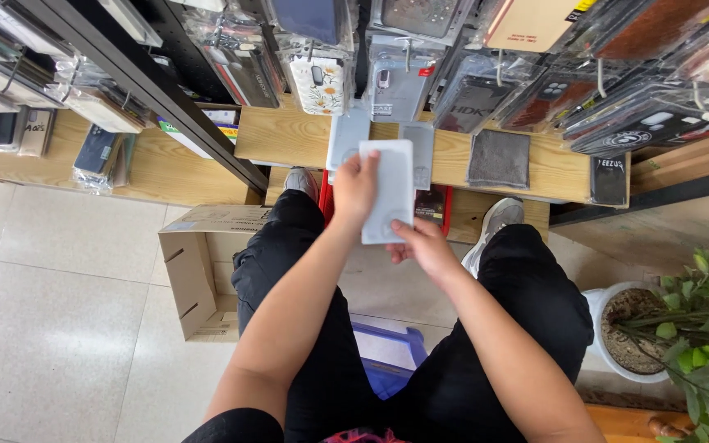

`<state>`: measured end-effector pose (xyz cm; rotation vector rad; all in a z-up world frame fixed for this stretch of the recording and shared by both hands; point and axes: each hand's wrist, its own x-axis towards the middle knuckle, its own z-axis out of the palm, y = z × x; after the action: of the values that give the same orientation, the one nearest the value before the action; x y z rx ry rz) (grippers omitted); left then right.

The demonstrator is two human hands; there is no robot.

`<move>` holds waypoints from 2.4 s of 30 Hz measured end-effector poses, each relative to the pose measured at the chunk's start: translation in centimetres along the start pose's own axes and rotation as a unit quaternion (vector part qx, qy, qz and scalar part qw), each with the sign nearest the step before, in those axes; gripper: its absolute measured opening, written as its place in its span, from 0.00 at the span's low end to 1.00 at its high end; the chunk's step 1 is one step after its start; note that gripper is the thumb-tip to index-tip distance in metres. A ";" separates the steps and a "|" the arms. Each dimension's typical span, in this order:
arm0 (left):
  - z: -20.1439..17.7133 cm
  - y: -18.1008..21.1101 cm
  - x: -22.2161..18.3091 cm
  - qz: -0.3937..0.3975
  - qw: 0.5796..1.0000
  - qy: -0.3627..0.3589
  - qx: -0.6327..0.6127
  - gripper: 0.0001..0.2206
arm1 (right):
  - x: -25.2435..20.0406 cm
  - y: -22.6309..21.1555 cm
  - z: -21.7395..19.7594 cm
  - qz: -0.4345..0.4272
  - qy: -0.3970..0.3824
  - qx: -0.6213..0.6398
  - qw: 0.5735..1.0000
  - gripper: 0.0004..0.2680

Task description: Inspecting and packaging mobile phone screen protectors and inventory items.

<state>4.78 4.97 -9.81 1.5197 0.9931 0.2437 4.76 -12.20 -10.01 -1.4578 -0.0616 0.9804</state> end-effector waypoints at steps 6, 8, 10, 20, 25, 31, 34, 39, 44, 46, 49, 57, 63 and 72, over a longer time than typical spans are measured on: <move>1.6 -2.7 1.2 -0.077 0.994 -0.006 0.074 0.20 | 3.5 2.1 -1.0 0.039 0.005 0.009 0.999 0.10; 3.2 -5.5 3.3 -0.096 0.990 -0.036 0.094 0.24 | 5.0 2.5 -1.3 0.051 0.017 0.014 0.998 0.11; 3.2 -5.6 4.6 -0.116 0.984 -0.067 0.115 0.29 | 6.9 3.7 -1.8 0.066 0.030 0.022 0.997 0.11; 0.3 -3.8 11.5 0.043 0.955 0.092 0.277 0.24 | 16.3 9.9 -5.6 0.110 0.270 0.186 0.938 0.19; 1.5 -3.6 12.2 0.063 0.924 0.111 0.361 0.22 | 19.1 9.8 -5.8 0.098 0.280 0.290 0.910 0.13; 2.5 -5.9 14.4 0.043 0.883 0.094 0.458 0.18 | 20.5 11.5 -6.1 0.087 0.282 0.312 0.903 0.08; 2.6 -6.0 13.6 0.038 0.881 0.091 0.463 0.18 | 19.9 12.1 -6.0 0.071 0.273 0.320 0.905 0.07; 2.9 -2.7 9.5 0.032 0.851 0.056 0.521 0.37 | 16.6 9.6 -5.2 0.069 0.275 0.272 0.919 0.06; 3.4 -3.6 9.3 0.006 0.853 0.063 0.519 0.40 | 8.2 4.8 -2.6 0.060 0.252 0.213 0.942 0.06; 3.5 -3.1 8.9 0.001 0.850 0.060 0.523 0.41 | 3.9 2.2 -1.5 0.061 0.237 0.200 0.949 0.06; 3.6 -1.9 7.6 -0.016 0.858 0.037 0.512 0.41 | -0.9 -0.2 -1.1 0.032 0.201 0.195 0.959 0.06; 1.7 5.7 -3.9 -0.077 0.979 -0.178 -0.059 0.31 | -5.2 -3.4 -0.9 -0.165 0.023 0.251 0.954 0.06; -1.1 7.4 -8.7 0.029 0.784 -0.386 -0.485 0.40 | -7.2 -5.1 0.3 -0.123 -0.054 0.193 0.972 0.06; 0.2 4.9 -8.2 0.080 0.788 -0.491 -0.364 0.41 | -6.2 -5.7 -0.9 -0.083 -0.106 0.185 0.974 0.04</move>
<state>2.06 -0.28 -2.34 0.7869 -0.1061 -0.0709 4.28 -15.46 -2.22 -0.9891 -0.1461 0.9481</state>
